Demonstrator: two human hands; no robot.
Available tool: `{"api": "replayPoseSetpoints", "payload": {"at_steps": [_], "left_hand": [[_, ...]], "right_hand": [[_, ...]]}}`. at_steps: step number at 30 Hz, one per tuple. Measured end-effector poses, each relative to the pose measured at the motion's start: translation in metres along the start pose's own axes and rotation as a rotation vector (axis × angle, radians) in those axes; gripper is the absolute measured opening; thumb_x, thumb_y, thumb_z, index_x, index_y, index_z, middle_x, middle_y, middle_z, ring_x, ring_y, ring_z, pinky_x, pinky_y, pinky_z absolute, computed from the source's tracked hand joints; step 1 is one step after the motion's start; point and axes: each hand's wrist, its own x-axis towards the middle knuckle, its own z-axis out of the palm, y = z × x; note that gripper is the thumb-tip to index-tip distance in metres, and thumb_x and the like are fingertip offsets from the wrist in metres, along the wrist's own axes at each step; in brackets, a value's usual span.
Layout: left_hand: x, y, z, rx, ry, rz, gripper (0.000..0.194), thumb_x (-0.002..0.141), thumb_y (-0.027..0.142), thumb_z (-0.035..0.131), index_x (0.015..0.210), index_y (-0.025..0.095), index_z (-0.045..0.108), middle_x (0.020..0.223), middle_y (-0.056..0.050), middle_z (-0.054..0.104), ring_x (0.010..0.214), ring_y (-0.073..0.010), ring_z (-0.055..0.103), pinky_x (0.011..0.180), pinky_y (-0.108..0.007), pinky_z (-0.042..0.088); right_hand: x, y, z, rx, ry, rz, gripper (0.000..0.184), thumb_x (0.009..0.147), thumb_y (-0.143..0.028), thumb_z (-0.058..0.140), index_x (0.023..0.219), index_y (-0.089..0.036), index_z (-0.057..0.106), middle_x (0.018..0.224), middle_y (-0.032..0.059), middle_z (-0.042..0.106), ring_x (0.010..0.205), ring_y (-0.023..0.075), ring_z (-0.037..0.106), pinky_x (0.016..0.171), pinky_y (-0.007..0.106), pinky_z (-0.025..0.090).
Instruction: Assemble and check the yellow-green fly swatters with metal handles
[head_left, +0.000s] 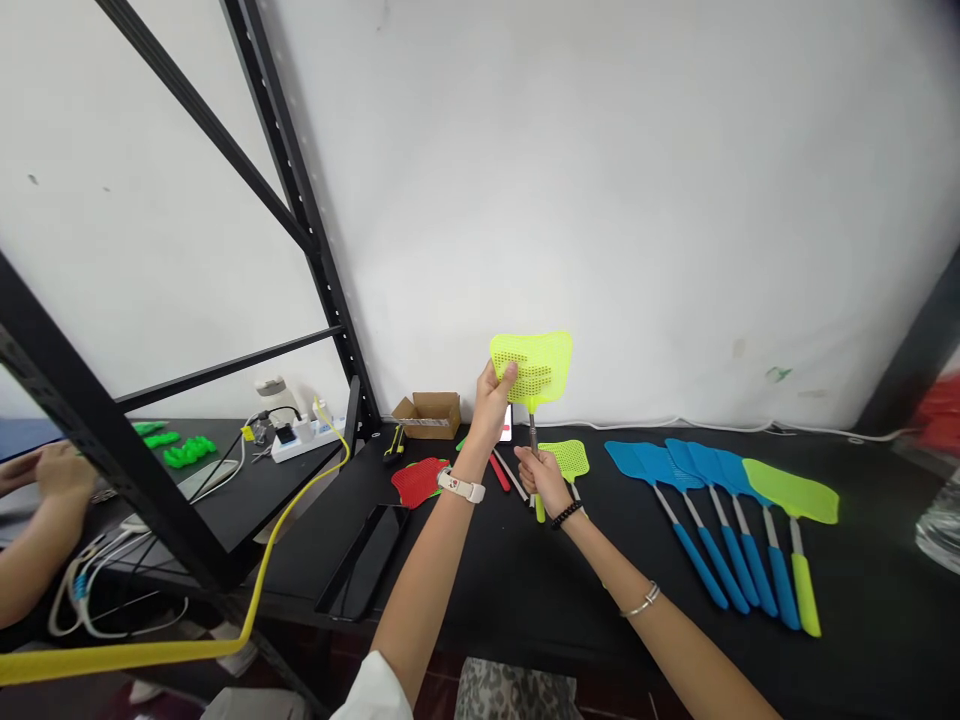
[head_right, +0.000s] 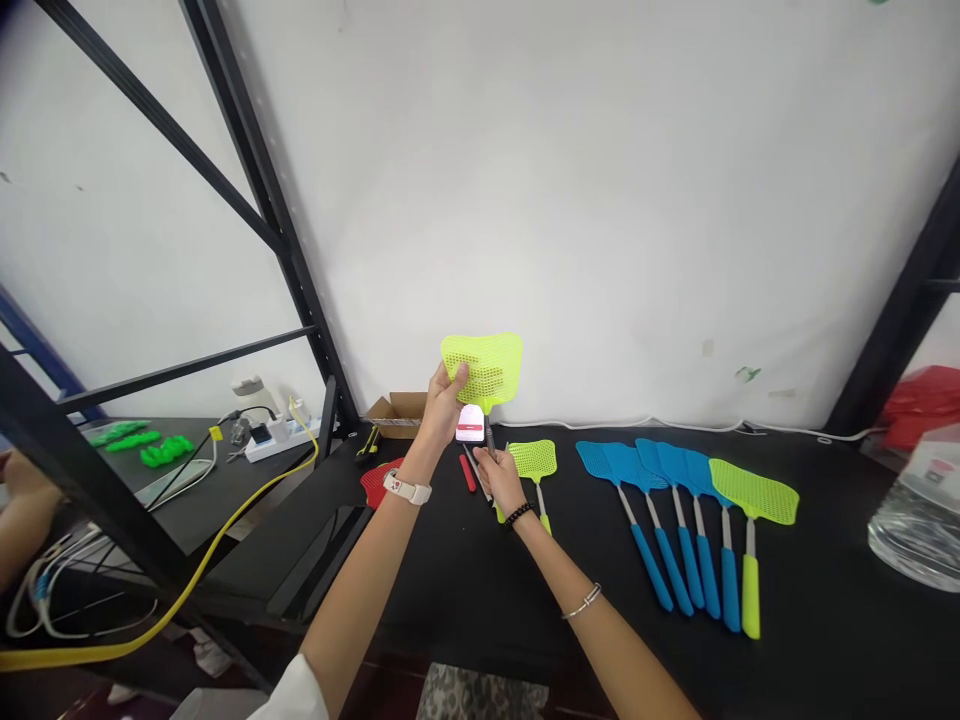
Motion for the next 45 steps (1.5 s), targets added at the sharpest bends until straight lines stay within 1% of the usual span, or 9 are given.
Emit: {"api": "replayPoseSetpoints", "payload": {"at_steps": [3,8,13,17,22,32,35,39,45], "left_hand": [[0.003,0.002,-0.002,0.032,-0.048,-0.015,0.031,0.074,0.038,0.064,0.096,0.019,0.057,0.106,-0.006,0.062,0.106,-0.0214,0.054,0.093,-0.034,0.043],[0.006,0.003,-0.007,0.052,-0.06,-0.029,0.035,0.073,0.04,0.065,0.099,0.018,0.057,0.106,-0.006,0.062,0.105,-0.0211,0.055,0.091,-0.033,0.044],[0.007,0.0,-0.01,-0.024,-0.064,-0.079,0.032,0.072,0.037,0.067,0.096,0.019,0.057,0.103,-0.006,0.063,0.1,-0.0208,0.058,0.086,-0.033,0.047],[0.01,-0.006,-0.013,-0.101,-0.058,-0.098,0.035,0.071,0.036,0.068,0.1,0.019,0.056,0.104,-0.005,0.063,0.099,-0.0209,0.058,0.085,-0.033,0.048],[0.016,-0.006,-0.016,-0.097,-0.09,-0.151,0.041,0.068,0.036,0.071,0.102,0.019,0.056,0.105,-0.006,0.063,0.101,-0.0223,0.058,0.086,-0.034,0.048],[0.017,-0.006,-0.018,-0.124,-0.109,-0.155,0.04,0.071,0.03,0.07,0.106,0.02,0.055,0.106,-0.006,0.062,0.101,-0.0222,0.059,0.086,-0.034,0.049],[0.015,-0.011,-0.02,-0.179,-0.089,-0.181,0.038,0.071,0.029,0.069,0.105,0.019,0.056,0.107,-0.007,0.062,0.102,-0.0222,0.058,0.087,-0.034,0.049],[0.011,-0.019,-0.023,-0.263,0.0,-0.199,0.033,0.072,0.029,0.069,0.101,0.018,0.057,0.106,-0.007,0.063,0.102,-0.0213,0.058,0.087,-0.033,0.049],[0.005,-0.027,-0.025,-0.34,0.06,-0.194,0.022,0.075,0.026,0.066,0.093,0.016,0.059,0.098,-0.005,0.065,0.09,-0.0177,0.062,0.08,-0.028,0.051]], "right_hand": [[0.001,0.0,0.001,-0.001,-0.005,0.004,0.051,0.06,-0.052,0.069,0.055,-0.02,0.029,0.039,-0.0112,0.021,0.031,0.0017,0.015,0.03,0.017,0.009],[0.002,0.001,0.001,0.001,-0.012,0.012,0.051,0.06,-0.052,0.069,0.056,-0.02,0.029,0.039,-0.0114,0.021,0.031,0.0014,0.015,0.03,0.017,0.009],[0.002,0.002,-0.002,0.014,-0.021,0.008,0.052,0.06,-0.051,0.07,0.057,-0.02,0.029,0.039,-0.0116,0.021,0.032,0.0013,0.015,0.03,0.016,0.009],[0.001,0.001,-0.003,0.019,-0.032,0.007,0.052,0.061,-0.051,0.069,0.057,-0.02,0.028,0.039,-0.0115,0.021,0.032,0.0014,0.015,0.031,0.017,0.01],[-0.001,-0.002,-0.003,0.018,-0.045,0.015,0.052,0.062,-0.051,0.069,0.057,-0.02,0.028,0.039,-0.0115,0.02,0.032,0.0017,0.015,0.031,0.017,0.01],[-0.003,-0.006,-0.001,0.02,-0.057,0.023,0.054,0.06,-0.052,0.07,0.055,-0.02,0.027,0.039,-0.0117,0.019,0.032,0.0013,0.014,0.031,0.018,0.008],[-0.004,-0.008,-0.001,0.019,-0.054,0.023,0.053,0.06,-0.052,0.069,0.055,-0.02,0.027,0.039,-0.0117,0.019,0.032,0.0013,0.014,0.032,0.018,0.009],[-0.005,-0.01,-0.001,0.021,-0.05,0.022,0.053,0.059,-0.052,0.07,0.054,-0.02,0.027,0.039,-0.0117,0.019,0.031,0.0014,0.014,0.032,0.018,0.009],[-0.006,-0.012,0.0,0.023,-0.055,0.024,0.054,0.06,-0.05,0.069,0.051,-0.021,0.024,0.037,-0.0112,0.019,0.03,0.0014,0.013,0.032,0.019,0.008]]}}
